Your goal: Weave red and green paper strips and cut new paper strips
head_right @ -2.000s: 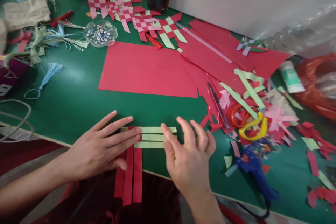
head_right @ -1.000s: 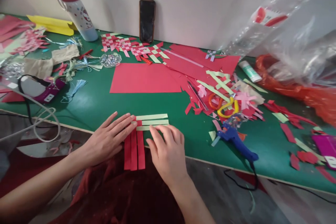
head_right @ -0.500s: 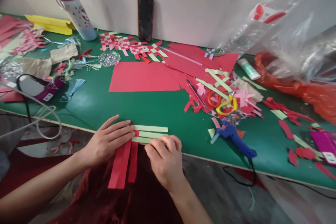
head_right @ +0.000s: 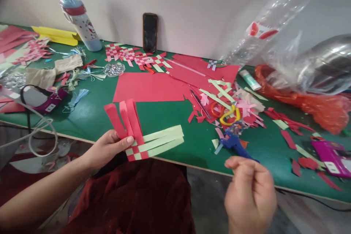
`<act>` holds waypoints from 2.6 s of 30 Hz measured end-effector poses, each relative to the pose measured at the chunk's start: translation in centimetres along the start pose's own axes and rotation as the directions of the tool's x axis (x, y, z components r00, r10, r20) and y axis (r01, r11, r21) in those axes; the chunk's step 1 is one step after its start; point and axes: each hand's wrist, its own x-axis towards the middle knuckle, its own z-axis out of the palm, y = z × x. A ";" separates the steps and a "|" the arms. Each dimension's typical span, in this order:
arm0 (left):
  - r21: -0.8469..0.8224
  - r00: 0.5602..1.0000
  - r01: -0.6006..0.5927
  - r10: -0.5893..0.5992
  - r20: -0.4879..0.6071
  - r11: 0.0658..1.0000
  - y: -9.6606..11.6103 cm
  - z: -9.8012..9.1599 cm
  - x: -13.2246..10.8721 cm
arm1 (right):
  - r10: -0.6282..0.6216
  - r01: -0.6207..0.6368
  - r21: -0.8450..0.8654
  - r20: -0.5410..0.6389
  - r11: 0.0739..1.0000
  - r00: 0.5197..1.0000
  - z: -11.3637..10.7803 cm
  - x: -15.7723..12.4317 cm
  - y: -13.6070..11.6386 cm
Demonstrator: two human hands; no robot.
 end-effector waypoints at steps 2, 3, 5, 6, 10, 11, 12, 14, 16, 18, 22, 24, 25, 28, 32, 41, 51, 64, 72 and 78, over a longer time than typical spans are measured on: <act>-0.188 0.996 0.092 -0.091 0.015 0.978 0.0 0.4 0.3 | 0.129 -0.121 0.080 -0.104 0.989 0.986 -0.7 0.6 0.2; -0.247 0.992 0.125 -0.125 0.017 0.961 0.0 0.5 0.4 | 0.212 -0.202 0.099 -0.102 0.974 0.972 -1.1 0.7 0.1; -0.318 0.984 0.171 -0.175 0.018 0.932 -0.3 0.6 0.5 | 0.390 -0.395 0.051 0.083 0.917 0.917 -1.4 0.5 -0.4; -0.336 0.982 0.184 -0.189 0.017 0.924 -0.4 0.6 0.5 | 0.483 -0.501 0.010 0.249 0.865 0.839 -1.2 0.1 -0.8; -0.330 0.981 0.194 -0.185 0.060 0.924 -0.4 1.2 0.6 | 0.462 -0.724 -0.072 0.812 0.686 0.357 1.9 -2.9 -3.3; -0.309 0.981 0.193 -0.176 0.080 0.931 -0.2 1.5 0.7 | 0.375 -0.745 -0.022 0.874 0.667 0.310 3.1 -3.7 -3.8; -0.284 0.981 0.188 -0.166 0.101 0.940 -0.1 1.7 0.7 | 0.305 -0.760 0.030 0.906 0.649 0.295 4.4 -4.5 -4.2; -0.233 0.980 0.174 -0.145 0.136 0.957 0.3 2.1 0.7 | 0.268 -0.788 0.136 0.894 0.601 0.359 6.7 -5.7 -4.8; -0.208 0.982 0.144 -0.113 0.151 0.967 0.5 2.5 0.7 | 0.329 -0.802 0.236 0.821 0.549 0.467 8.3 -6.3 -5.0; -0.224 0.983 0.127 -0.092 0.161 0.966 0.5 2.8 0.7 | 0.397 -0.798 0.298 0.743 0.523 0.538 9.1 -6.5 -5.0; -0.302 0.988 0.124 -0.089 0.128 0.945 0.1 3.4 0.7 | 0.435 -0.768 0.327 0.672 0.551 0.599 9.7 -6.6 -5.1; -0.308 0.992 0.105 -0.079 0.096 0.946 -0.2 3.6 0.8 | 0.441 -0.757 0.333 0.653 0.563 0.616 9.7 -6.7 -5.2; -0.301 0.993 0.099 -0.076 0.087 0.948 -0.3 3.7 0.8 | 0.446 -0.755 0.336 0.646 0.564 0.620 9.7 -6.7 -5.3; -0.263 0.995 0.087 -0.072 0.068 0.961 -0.3 3.7 0.8 | 0.452 -0.742 0.360 0.617 0.565 0.644 9.8 -6.6 -5.5; -0.259 0.998 0.066 -0.059 0.032 0.964 -0.2 3.5 0.8 | 0.460 -0.680 0.397 0.519 0.616 0.720 9.8 -6.5 -5.4; -0.140 0.985 -0.055 0.030 -0.173 0.989 -0.5 3.5 0.7 | 0.054 -0.080 0.284 0.098 0.955 0.994 8.1 -4.9 -4.5; 0.372 0.955 -0.102 0.196 -0.224 0.922 -1.0 4.3 0.4 | -0.480 0.545 -0.133 0.334 0.828 0.811 9.0 -3.7 -6.1; 0.005 0.988 -0.054 0.054 -0.143 0.999 -0.9 4.4 0.8 | -0.494 0.556 -0.116 0.337 0.823 0.801 9.0 -4.3 -5.2; 0.058 0.987 -0.007 0.016 -0.161 0.998 -1.3 4.5 0.7 | -0.499 0.563 -0.095 0.360 0.821 0.788 9.1 -3.8 -5.4; 0.125 0.988 -0.023 0.042 -0.148 0.992 -0.2 4.7 1.0 | -0.459 0.523 -0.071 0.390 0.849 0.798 9.2 -3.8 -5.6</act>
